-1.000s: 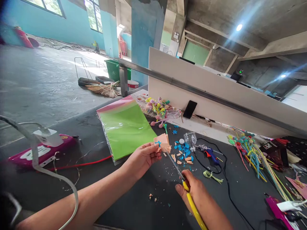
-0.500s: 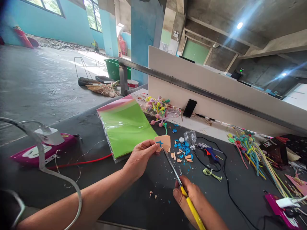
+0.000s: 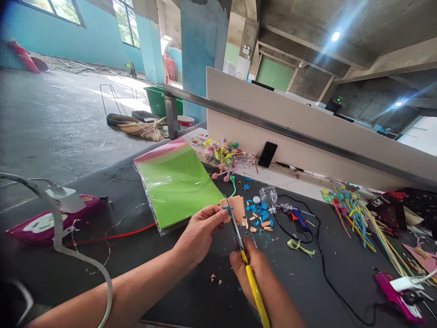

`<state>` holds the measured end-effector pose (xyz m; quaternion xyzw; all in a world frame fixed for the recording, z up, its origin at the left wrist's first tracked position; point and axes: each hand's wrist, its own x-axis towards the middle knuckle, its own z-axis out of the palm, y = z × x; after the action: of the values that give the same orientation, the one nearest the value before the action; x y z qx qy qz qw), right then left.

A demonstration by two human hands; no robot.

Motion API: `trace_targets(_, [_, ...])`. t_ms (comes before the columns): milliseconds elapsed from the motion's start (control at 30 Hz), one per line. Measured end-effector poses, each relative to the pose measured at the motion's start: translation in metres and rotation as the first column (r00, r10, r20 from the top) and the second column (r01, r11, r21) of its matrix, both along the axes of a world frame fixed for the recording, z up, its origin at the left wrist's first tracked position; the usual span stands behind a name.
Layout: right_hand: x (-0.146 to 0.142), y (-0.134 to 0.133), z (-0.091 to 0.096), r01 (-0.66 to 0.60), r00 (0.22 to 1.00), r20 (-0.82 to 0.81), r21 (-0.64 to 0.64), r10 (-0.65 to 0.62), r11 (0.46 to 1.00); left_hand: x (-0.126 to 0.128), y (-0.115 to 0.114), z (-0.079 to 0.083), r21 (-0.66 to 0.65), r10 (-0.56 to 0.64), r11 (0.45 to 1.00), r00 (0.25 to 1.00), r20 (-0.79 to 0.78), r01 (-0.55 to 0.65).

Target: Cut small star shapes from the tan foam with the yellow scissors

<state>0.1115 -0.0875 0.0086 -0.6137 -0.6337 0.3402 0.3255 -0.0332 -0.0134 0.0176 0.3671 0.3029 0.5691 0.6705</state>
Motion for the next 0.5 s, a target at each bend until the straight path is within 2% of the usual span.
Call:
trace_targets(133, [-0.007, 0.004, -0.004, 0.031, 0.999, -0.018, -0.007, -0.031, 0.999, -0.002, 0.000, 0.004, -0.009, -0.015, 1.000, 1.000, 0.017, 0.015])
trace_targets(267, [-0.010, 0.004, -0.007, 0.062, 0.998, -0.026, 0.011, -0.061, 0.998, -0.005, 0.002, 0.005, 0.042, -0.026, 0.999, 0.999, -0.035, 0.027])
trace_targets(400, [-0.012, 0.001, -0.004, 0.025, 0.998, -0.063, -0.022, -0.027, 0.999, -0.007, 0.000, 0.005, 0.124, -0.022, 0.992, 0.992, -0.124, 0.037])
trace_targets(500, [-0.014, -0.002, 0.001, -0.015, 0.998, -0.063, -0.018, 0.014, 1.000, -0.007, -0.003, 0.006, 0.154, -0.010, 0.988, 0.993, -0.118, 0.028])
